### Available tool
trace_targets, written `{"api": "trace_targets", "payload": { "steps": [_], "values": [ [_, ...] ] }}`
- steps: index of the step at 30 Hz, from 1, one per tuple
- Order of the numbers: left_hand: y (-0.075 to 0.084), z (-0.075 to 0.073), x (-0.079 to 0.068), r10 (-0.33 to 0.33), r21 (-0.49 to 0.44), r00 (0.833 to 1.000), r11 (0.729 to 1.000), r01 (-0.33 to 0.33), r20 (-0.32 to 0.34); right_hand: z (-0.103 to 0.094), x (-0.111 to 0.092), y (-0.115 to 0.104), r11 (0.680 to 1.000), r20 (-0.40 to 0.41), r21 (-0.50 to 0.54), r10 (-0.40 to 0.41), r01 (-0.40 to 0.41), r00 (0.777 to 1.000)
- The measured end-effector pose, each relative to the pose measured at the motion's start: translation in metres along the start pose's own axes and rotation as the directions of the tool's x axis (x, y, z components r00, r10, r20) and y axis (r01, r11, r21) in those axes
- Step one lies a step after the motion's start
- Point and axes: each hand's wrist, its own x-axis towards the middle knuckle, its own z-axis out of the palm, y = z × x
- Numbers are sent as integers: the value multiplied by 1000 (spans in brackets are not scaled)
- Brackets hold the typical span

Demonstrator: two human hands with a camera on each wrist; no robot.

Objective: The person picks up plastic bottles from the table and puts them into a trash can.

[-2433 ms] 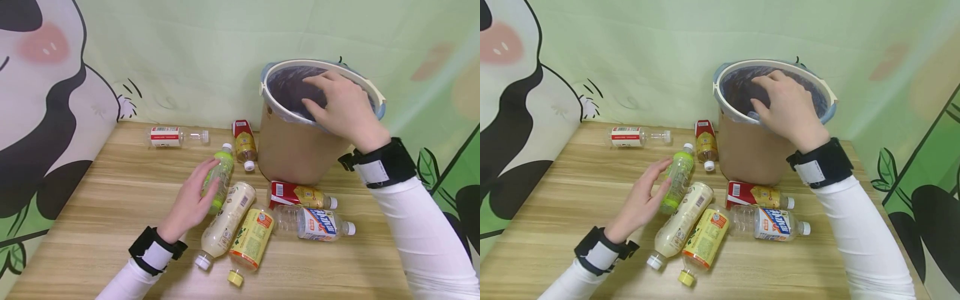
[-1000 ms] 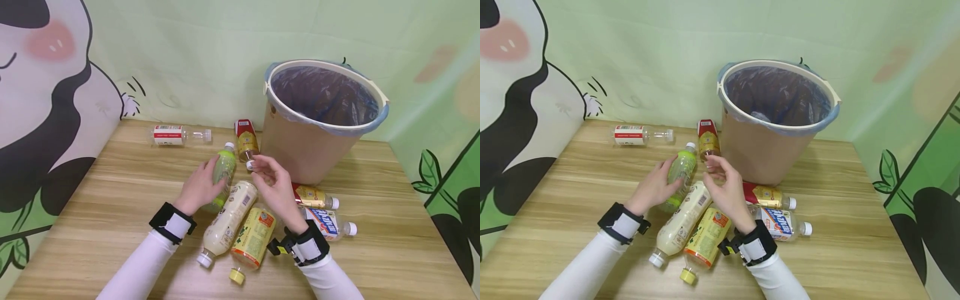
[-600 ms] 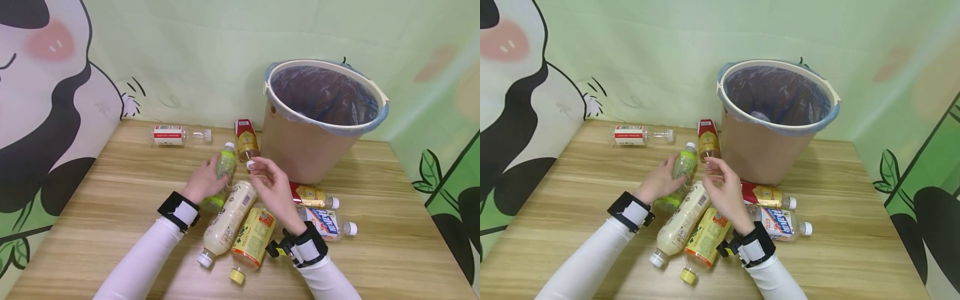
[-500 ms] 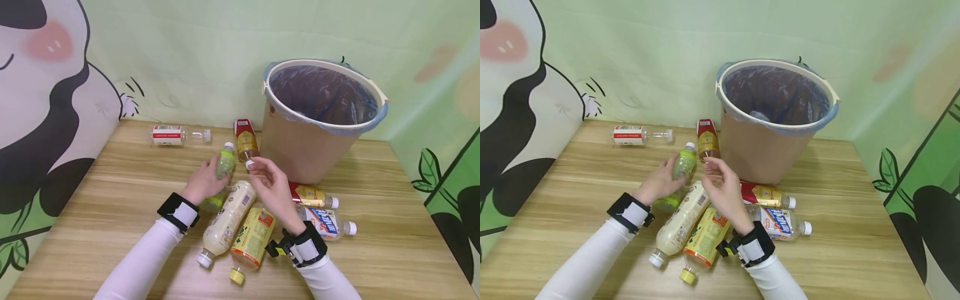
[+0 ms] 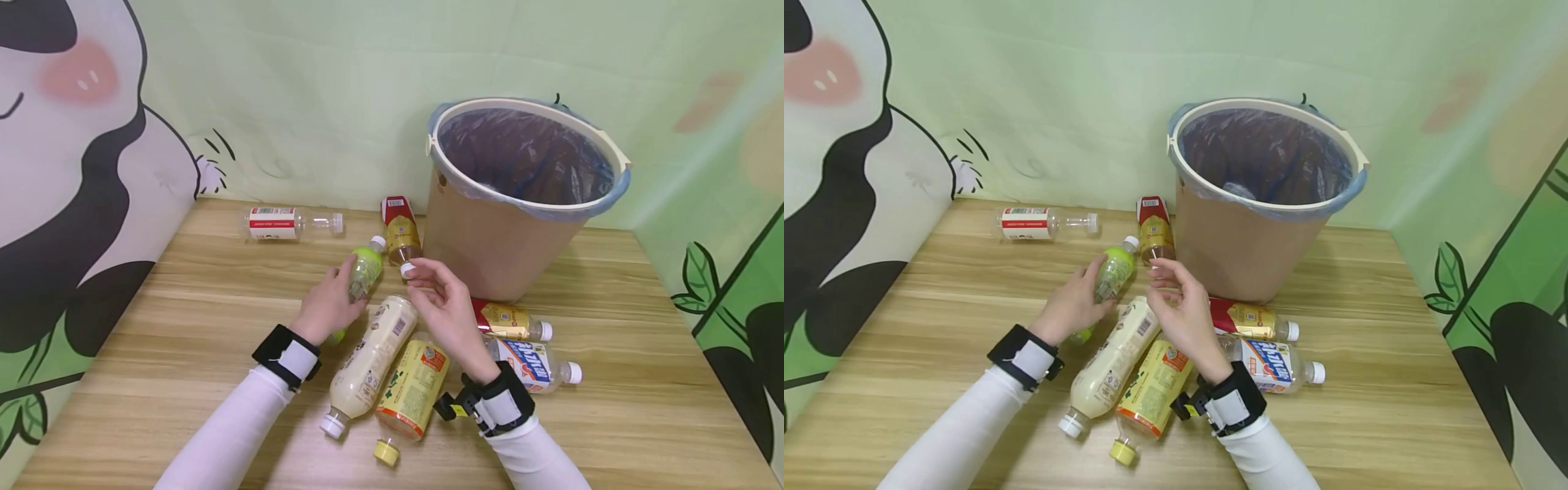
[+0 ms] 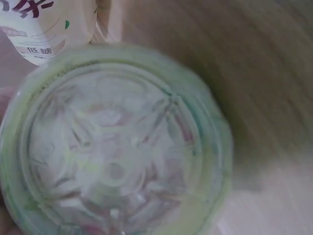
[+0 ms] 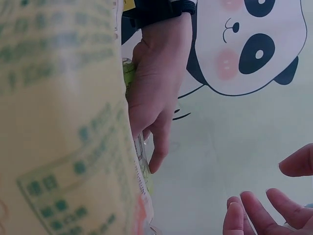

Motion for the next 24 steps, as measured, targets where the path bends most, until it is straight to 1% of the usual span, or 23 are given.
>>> {"api": "trace_targets", "payload": {
  "steps": [4, 9, 12, 16, 18, 20, 22, 24],
  "values": [
    [-1, 0, -3, 13, -10, 1000, 1000, -14, -20, -2, 3, 15, 1000, -3, 10, -12, 13, 1000],
    [-2, -4, -7, 23, -55, 998, 998, -27, -62, -4, 3, 21, 999, -4, 33, -25, 25, 1000],
    [0, -10, -11, 39, -101, 994, 994, -50, -107, -5, 3, 21, 999, -3, 41, -26, 26, 1000],
    [5, -19, -17, 86, -177, 980, 977, -119, -181, -6, 3, 19, 999, -2, 46, -23, 23, 1000],
    [8, -23, -21, 119, -213, 967, 962, -168, -226, -5, 3, 19, 998, 0, 51, -22, 22, 1000],
    [12, -26, -24, 152, -263, 953, 939, -222, -263, -5, 3, 18, 998, -1, 55, -23, 23, 1000],
    [16, -29, -28, 169, -325, 942, 908, -263, -290, -4, 3, 18, 998, 1, 56, -21, 21, 1000],
    [21, -31, -32, 169, -402, 937, 869, -287, -304, -3, 3, 17, 998, 6, 58, -20, 20, 1000]
  ]
}}
